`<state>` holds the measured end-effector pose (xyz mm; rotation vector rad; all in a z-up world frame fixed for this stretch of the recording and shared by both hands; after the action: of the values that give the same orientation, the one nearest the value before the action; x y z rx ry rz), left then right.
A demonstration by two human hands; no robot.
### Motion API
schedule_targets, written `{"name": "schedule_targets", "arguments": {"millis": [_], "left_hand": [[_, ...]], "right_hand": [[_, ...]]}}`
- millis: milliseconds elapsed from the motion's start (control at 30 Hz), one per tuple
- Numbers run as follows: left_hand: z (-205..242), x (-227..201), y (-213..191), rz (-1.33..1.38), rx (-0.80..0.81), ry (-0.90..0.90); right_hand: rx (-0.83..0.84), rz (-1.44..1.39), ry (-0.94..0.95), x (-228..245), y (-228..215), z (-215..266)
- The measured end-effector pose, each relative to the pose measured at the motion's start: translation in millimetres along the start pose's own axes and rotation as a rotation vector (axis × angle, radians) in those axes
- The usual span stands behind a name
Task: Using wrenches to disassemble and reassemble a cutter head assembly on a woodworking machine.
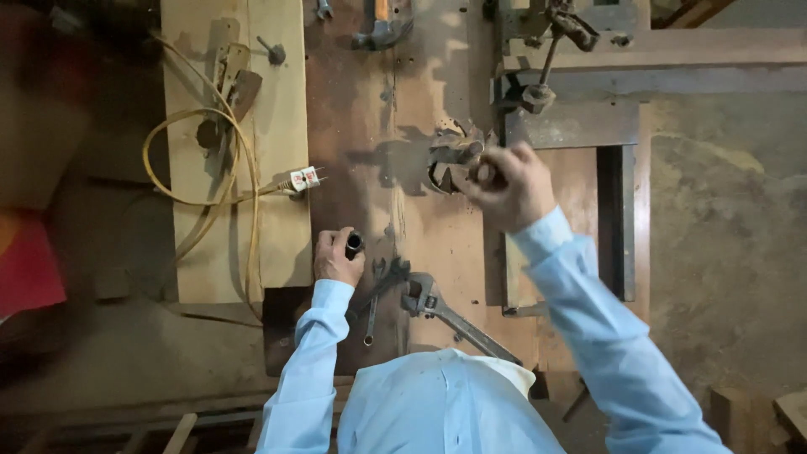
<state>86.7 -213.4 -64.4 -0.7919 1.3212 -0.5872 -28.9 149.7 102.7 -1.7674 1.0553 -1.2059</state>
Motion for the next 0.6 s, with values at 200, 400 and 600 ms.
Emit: {"name": "schedule_targets", "arguments": {"millis": [200, 400, 600], "left_hand": [[2, 9, 4, 0.011, -0.027, -0.026], [3, 2, -4, 0.0, -0.041, -0.013], [2, 1, -1, 0.027, -0.006, 0.009]], "right_hand": [[0.075, 0.048, -0.008, -9, 19, -52], [0.161, 0.04, 0.05, -24, 50, -47], [0.228, -0.041, 0.122, -39, 78, -39]]}}
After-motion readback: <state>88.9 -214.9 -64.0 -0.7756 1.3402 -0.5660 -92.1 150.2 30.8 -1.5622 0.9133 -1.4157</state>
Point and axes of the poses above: each hand's wrist, its own z-axis away from the middle knuckle, its own y-axis out of the palm, x = y × z, the point moved 9 cm from there along -z, towards the middle knuckle, and after that the axes turned 9 degrees about z, right-handed, at the moved point
